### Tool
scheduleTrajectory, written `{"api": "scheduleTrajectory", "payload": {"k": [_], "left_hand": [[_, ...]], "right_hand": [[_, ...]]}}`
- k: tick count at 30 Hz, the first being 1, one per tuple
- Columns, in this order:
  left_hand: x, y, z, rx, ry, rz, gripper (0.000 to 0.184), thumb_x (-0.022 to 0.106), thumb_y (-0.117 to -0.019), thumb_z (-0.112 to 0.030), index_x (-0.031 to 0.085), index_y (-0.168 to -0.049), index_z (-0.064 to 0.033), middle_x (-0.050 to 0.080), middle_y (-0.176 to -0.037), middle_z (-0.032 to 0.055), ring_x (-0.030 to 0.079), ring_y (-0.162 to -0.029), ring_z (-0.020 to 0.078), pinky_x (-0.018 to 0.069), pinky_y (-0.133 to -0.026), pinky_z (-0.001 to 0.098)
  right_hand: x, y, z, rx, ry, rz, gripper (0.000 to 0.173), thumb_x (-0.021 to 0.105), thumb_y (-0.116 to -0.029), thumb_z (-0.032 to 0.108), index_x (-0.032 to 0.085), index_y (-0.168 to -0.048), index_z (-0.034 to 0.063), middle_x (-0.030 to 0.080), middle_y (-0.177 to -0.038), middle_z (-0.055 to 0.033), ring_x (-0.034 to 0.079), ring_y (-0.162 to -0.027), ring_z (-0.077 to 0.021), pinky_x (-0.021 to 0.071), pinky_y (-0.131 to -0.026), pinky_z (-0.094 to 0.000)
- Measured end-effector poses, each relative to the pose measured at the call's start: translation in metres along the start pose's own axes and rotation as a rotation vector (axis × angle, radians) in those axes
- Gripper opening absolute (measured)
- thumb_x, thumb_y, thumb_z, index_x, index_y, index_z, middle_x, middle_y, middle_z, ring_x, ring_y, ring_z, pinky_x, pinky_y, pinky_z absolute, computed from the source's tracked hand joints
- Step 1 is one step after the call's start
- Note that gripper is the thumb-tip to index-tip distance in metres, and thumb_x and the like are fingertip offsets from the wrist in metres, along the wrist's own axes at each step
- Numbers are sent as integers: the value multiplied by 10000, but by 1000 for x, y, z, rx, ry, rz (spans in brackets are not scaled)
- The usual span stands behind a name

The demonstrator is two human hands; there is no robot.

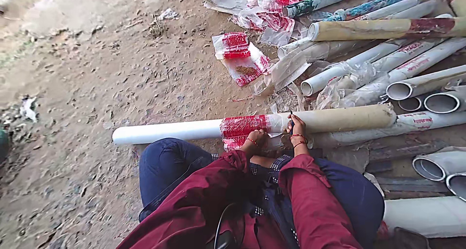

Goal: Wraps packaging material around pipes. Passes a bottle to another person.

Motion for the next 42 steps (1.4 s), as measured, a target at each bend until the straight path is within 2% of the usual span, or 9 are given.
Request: {"api": "scheduleTrajectory", "payload": {"k": [5,14,24,28,29,31,33,38,42], "left_hand": [[-1,-5,11,17,160,16,364,382,-1097,-121,568,-1338,78,601,-1349,300,573,-1291,458,451,-1048,615],[32,-16,3,-7,156,118,369,358,-1095,-67,493,-1383,119,543,-1390,335,547,-1314,481,479,-1020,623],[23,-10,-10,44,8,190,255,537,-1001,3,615,-1216,115,622,-1293,290,605,-1222,454,498,-957,617],[9,10,-8,-49,69,45,552,476,-1090,-318,468,-1395,142,530,-1404,333,519,-1335,469,461,-1032,582],[3,15,-9,-72,104,-24,610,439,-1100,-387,457,-1419,132,520,-1423,338,498,-1362,471,445,-1054,578],[-5,17,-14,-20,100,-181,645,470,-1085,-430,439,-1468,88,498,-1453,331,474,-1387,469,423,-1088,570],[-3,6,-23,82,16,-287,652,554,-1050,-426,470,-1444,86,493,-1450,324,492,-1363,460,429,-1082,557],[5,-24,-27,84,44,-341,386,465,-1094,-200,600,-1375,28,550,-1439,255,531,-1353,413,454,-1090,531],[1,-23,-14,153,180,-341,323,510,-1076,-169,674,-1290,9,604,-1387,226,560,-1331,377,434,-1115,526]], "right_hand": [[9,1,-3,-62,1,137,322,347,-1128,123,568,-913,31,372,-443,73,394,-332,-34,436,-393,-190],[23,-5,-17,-52,222,38,292,419,-1126,171,595,-966,2,395,-487,41,415,-353,-57,444,-396,-210],[26,-1,-1,51,179,53,297,382,-1132,141,561,-957,-18,391,-493,35,408,-352,-65,449,-393,-216],[14,7,2,12,279,38,269,355,-1135,126,550,-1024,-22,395,-558,21,415,-398,-65,462,-446,-205],[10,10,2,-53,487,1,286,372,-1134,134,590,-1076,-43,464,-623,-29,470,-471,-97,476,-510,-230],[5,23,7,-77,852,-44,347,380,-1130,169,630,-1238,-45,683,-951,-208,671,-866,-299,531,-840,-452],[2,38,15,1,993,-52,394,351,-1137,202,571,-1348,-47,677,-1215,-276,648,-1181,-396,472,-1035,-542],[-10,52,14,160,955,9,388,381,-1123,135,482,-1439,-66,605,-1369,-274,581,-1314,-349,431,-1111,-466],[-9,64,12,244,1176,188,454,373,-1108,89,353,-1544,-32,540,-1468,-265,527,-1394,-348,410,-1145,-474]]}}
Point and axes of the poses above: each hand's wrist, its own y-axis away from the middle knuckle, its own x-axis out of the palm, z = x × y, the point moved 1 cm from there along -y, towards the middle knuckle
